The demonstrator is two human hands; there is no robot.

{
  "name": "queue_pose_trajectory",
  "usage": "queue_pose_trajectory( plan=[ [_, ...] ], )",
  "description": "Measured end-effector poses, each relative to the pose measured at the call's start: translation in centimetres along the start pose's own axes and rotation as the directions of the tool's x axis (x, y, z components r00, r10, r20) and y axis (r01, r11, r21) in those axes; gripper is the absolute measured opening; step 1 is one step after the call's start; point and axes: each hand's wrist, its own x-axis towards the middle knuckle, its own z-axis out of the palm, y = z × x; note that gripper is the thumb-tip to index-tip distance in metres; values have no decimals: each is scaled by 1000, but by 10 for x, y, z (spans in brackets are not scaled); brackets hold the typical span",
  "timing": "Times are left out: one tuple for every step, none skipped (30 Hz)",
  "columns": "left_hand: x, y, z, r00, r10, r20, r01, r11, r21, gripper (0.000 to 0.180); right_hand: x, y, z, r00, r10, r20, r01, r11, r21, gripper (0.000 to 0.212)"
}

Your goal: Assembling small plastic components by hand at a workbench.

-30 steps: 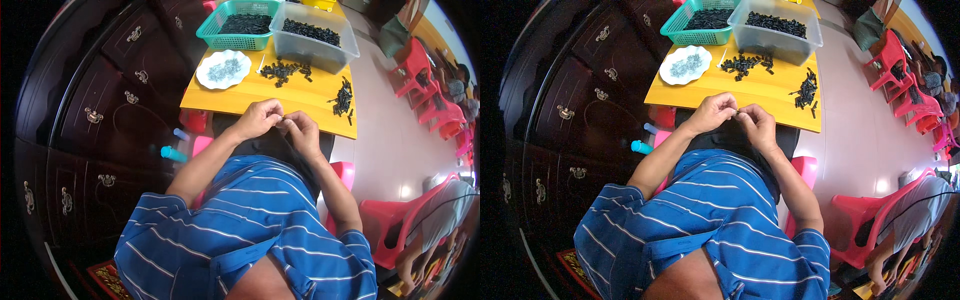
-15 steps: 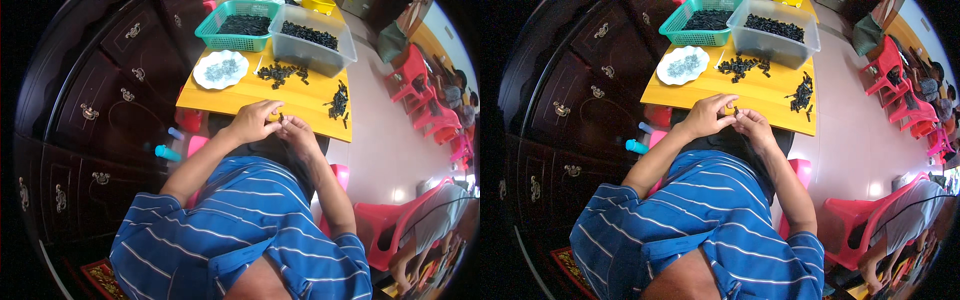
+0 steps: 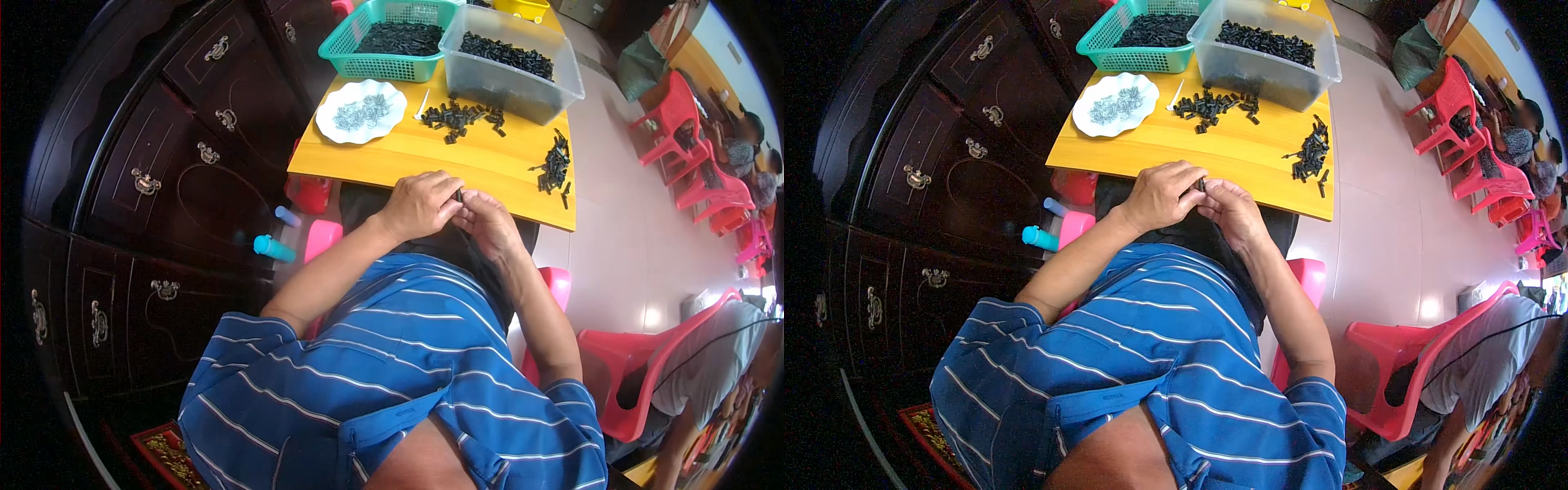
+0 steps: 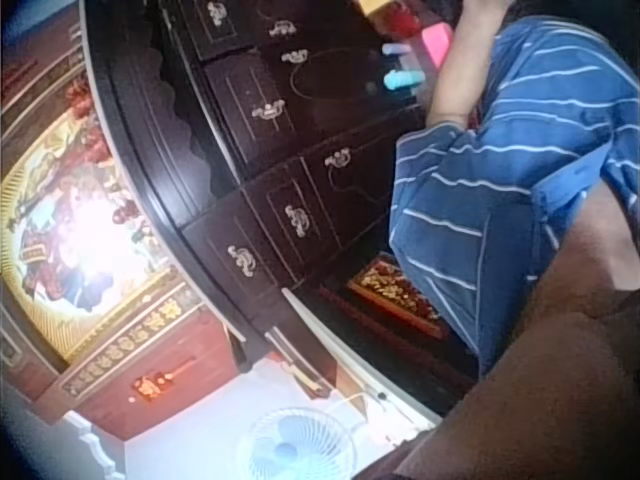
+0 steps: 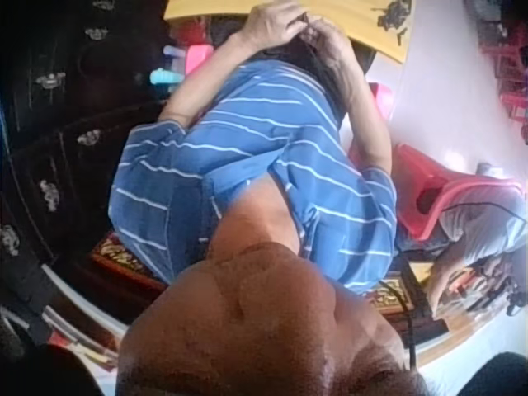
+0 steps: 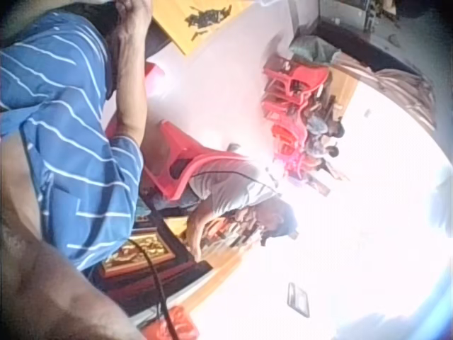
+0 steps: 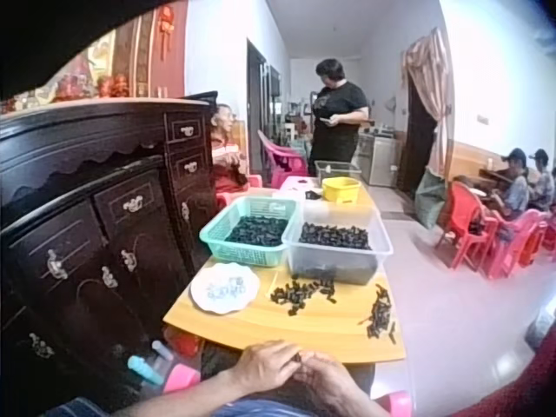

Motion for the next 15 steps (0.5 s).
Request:
queue_pose_trajectory(
  plan=[
    [1, 1, 1, 1000, 13, -6, -13, 1000, -19, 29, -2, -2, -1, 1000, 6, -27, -6, 1000, 25, 14],
    [2, 1, 1, 1000, 15, -10, -15, 999, -28, 29, -4, -4, -2, 999, 5, -35, -4, 1000, 19, 14],
    [3, 2, 3, 999, 24, -22, -25, 998, -54, 29, -5, -6, -2, 999, 1, -34, -1, 1000, -4, 15],
    [4, 3, 3, 999, 31, -28, -32, 998, -63, 29, -4, -7, -3, 1000, -1, -17, 1, 1000, -17, 15],
    [4, 3, 3, 999, 30, -29, -32, 998, -57, 29, -2, -7, -4, 1000, -1, -12, 1, 1000, -17, 15],
    [5, 2, 4, 999, 27, -28, -29, 997, -69, 28, -1, -7, -6, 1000, 0, -11, 0, 999, -36, 16],
    [4, 2, 4, 999, 24, -24, -26, 997, -79, 28, -1, -6, -6, 1000, 1, -10, -2, 999, -51, 16],
    [4, 2, 4, 999, 23, -28, -25, 997, -75, 28, -1, -6, -6, 1000, 1, -5, -1, 999, -54, 16],
    [5, 1, 4, 999, 27, -36, -30, 997, -75, 27, -1, -8, -5, 1000, 1, -11, -1, 998, -60, 17],
    [4, 1, 3, 999, 30, -44, -33, 997, -74, 26, -1, -8, -3, 1000, 1, -16, -3, 998, -65, 17],
    [4, 1, 2, 998, 28, -52, -32, 997, -69, 26, -2, -8, 0, 1000, 2, -9, -3, 997, -73, 17],
    [4, 2, 1, 999, 16, -52, -20, 996, -82, 24, -4, -10, 5, 1000, -23, -16, 22, 996, -87, 19],
    [3, 3, -1, 999, 5, -52, -10, 995, -98, 23, -6, -11, 9, 998, -50, -23, 47, 994, -101, 20],
    [4, 2, 0, 997, 16, -70, -22, 996, -91, 21, -3, -7, 1, 998, -59, 13, 60, 994, -94, 18],
    [4, 3, 0, 996, 33, -81, -42, 993, -107, 21, -3, -7, 0, 996, -86, 3, 86, 986, -143, 16]
  ],
)
